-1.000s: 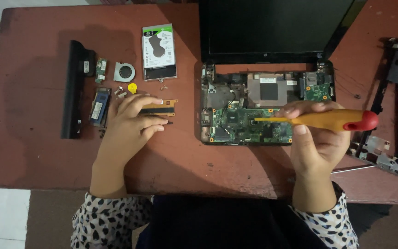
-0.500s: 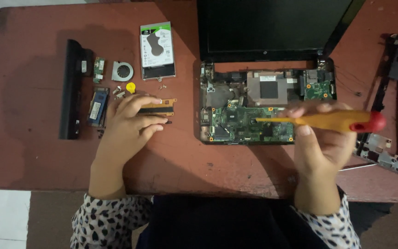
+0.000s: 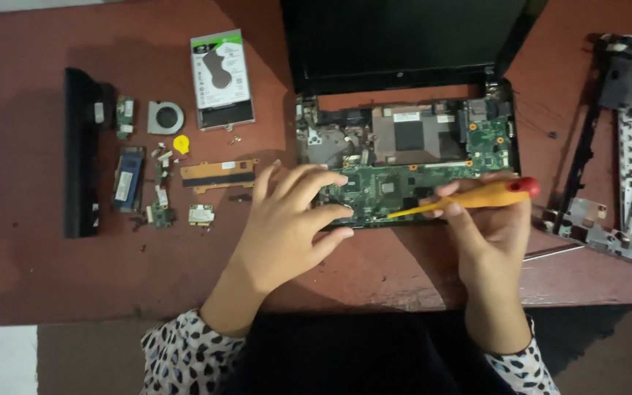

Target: Disassembling a laptop to remove the motherboard and other internal components using a screwdriver.

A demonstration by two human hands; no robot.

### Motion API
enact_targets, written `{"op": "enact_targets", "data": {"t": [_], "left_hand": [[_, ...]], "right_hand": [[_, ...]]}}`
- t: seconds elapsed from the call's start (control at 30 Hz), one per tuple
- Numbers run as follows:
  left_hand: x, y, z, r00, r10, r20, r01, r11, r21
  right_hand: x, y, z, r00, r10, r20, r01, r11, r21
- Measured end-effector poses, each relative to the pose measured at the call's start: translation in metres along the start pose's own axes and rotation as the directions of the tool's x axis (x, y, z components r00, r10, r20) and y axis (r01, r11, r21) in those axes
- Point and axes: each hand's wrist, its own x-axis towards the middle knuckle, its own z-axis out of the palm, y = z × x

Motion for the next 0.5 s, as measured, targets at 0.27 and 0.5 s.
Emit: {"op": "enact_targets", "data": {"t": [0.27, 0.5], "left_hand": [[0.000, 0.007, 0.007, 1.000, 0.000, -0.007, 0.001, 1.000, 0.024], [0.007, 0.019, 0.007, 1.000, -0.015, 0.010, 0.015, 0.999, 0.047]], "right_hand": [[0.002, -0.002, 0.004, 0.999, 0.041, 0.000, -0.041, 0.998, -0.047], [0.001, -0.001, 0.003, 0.995, 0.094, -0.014, -0.094, 0.996, 0.009]]}}
